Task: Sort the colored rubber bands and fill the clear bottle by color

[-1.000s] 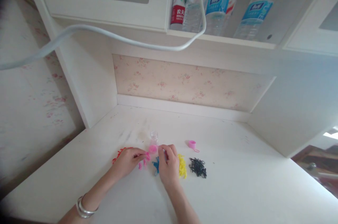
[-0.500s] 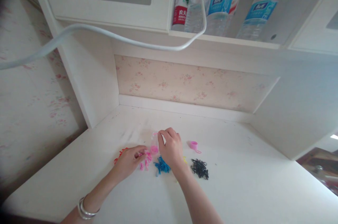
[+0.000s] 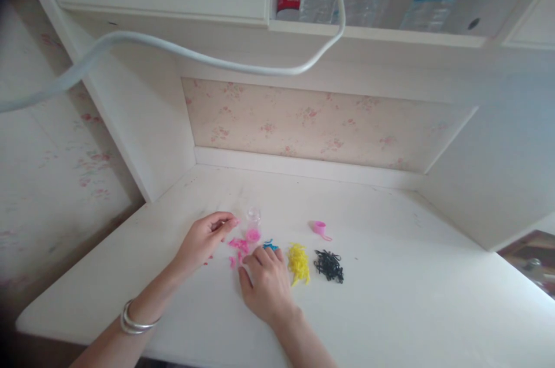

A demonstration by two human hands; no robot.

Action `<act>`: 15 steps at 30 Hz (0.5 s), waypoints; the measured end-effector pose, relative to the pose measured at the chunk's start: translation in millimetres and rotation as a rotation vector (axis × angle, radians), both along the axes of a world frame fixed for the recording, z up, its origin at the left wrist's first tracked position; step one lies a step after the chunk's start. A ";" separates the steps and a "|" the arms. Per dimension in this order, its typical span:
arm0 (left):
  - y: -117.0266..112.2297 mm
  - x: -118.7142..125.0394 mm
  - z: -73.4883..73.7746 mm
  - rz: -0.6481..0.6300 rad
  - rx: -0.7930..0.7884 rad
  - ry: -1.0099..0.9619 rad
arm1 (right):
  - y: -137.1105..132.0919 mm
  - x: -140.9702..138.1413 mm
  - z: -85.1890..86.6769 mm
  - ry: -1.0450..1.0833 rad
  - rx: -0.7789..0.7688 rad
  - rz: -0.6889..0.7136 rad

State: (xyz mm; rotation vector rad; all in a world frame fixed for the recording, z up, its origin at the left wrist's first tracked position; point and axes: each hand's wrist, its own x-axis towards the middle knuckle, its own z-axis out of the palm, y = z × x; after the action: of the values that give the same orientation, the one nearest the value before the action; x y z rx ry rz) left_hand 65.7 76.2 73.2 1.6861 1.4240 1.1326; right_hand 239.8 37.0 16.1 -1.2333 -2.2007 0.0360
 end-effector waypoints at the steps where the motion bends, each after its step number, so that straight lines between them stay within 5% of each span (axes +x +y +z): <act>1: 0.1 0.5 5.1 -0.001 -0.012 -0.028 | -1.5 -1.7 -2.6 -0.034 -0.004 0.010; 15: 6.1 15.0 44.8 -0.035 0.097 -0.022 | 1.8 -6.9 -18.0 -0.196 0.024 -0.054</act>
State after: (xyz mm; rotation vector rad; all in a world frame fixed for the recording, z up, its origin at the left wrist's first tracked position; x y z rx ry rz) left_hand 80.7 82.3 117.9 1.7533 1.3395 1.2146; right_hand 232.9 38.8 -1.9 -1.3317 -2.3253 -0.1382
